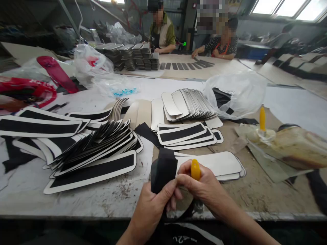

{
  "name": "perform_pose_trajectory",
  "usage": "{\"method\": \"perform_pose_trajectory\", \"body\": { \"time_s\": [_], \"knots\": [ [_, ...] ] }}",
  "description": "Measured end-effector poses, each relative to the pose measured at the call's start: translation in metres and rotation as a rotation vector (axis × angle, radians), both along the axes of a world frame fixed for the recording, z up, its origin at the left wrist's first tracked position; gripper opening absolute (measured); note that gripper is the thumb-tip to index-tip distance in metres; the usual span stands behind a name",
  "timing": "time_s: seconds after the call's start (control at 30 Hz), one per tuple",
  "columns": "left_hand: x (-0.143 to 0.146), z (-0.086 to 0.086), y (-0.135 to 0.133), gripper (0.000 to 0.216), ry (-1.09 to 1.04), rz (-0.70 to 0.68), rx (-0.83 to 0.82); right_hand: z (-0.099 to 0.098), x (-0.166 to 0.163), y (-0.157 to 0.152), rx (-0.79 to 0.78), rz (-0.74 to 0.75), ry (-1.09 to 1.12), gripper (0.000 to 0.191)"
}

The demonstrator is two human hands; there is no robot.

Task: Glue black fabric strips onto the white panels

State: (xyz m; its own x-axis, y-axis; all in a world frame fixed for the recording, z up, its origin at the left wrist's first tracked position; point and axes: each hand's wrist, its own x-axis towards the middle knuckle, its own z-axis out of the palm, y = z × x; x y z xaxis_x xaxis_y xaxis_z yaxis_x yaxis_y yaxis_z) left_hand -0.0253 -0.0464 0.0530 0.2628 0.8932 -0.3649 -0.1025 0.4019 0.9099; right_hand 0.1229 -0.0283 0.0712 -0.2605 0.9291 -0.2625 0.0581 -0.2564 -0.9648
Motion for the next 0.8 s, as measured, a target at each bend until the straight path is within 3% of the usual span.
{"method": "perform_pose_trajectory", "body": {
  "time_s": [0.07,0.13,0.27,0.47,0.67,0.8],
  "knots": [
    [0.005,-0.005,-0.004,0.039,0.023,-0.027,0.002,-0.004,-0.004,-0.003,-0.103,0.01,0.185,0.025],
    [0.009,-0.009,-0.008,0.038,0.039,-0.019,-0.005,-0.007,-0.004,-0.008,-0.132,-0.022,0.202,0.027],
    [0.014,-0.014,-0.012,0.035,0.068,-0.018,0.029,-0.01,0.002,-0.016,-0.048,-0.126,0.032,0.03],
    [0.02,-0.016,-0.02,0.034,0.116,0.07,0.037,-0.009,0.015,-0.02,0.126,-0.406,-0.21,0.032],
    [0.03,-0.023,-0.032,0.032,0.164,0.084,0.133,-0.004,0.023,-0.028,0.164,-0.429,-0.19,0.033],
    [0.028,-0.032,-0.04,0.03,0.306,-0.002,0.166,-0.002,0.035,-0.026,0.163,-0.62,-0.03,0.026]
  ]
}}
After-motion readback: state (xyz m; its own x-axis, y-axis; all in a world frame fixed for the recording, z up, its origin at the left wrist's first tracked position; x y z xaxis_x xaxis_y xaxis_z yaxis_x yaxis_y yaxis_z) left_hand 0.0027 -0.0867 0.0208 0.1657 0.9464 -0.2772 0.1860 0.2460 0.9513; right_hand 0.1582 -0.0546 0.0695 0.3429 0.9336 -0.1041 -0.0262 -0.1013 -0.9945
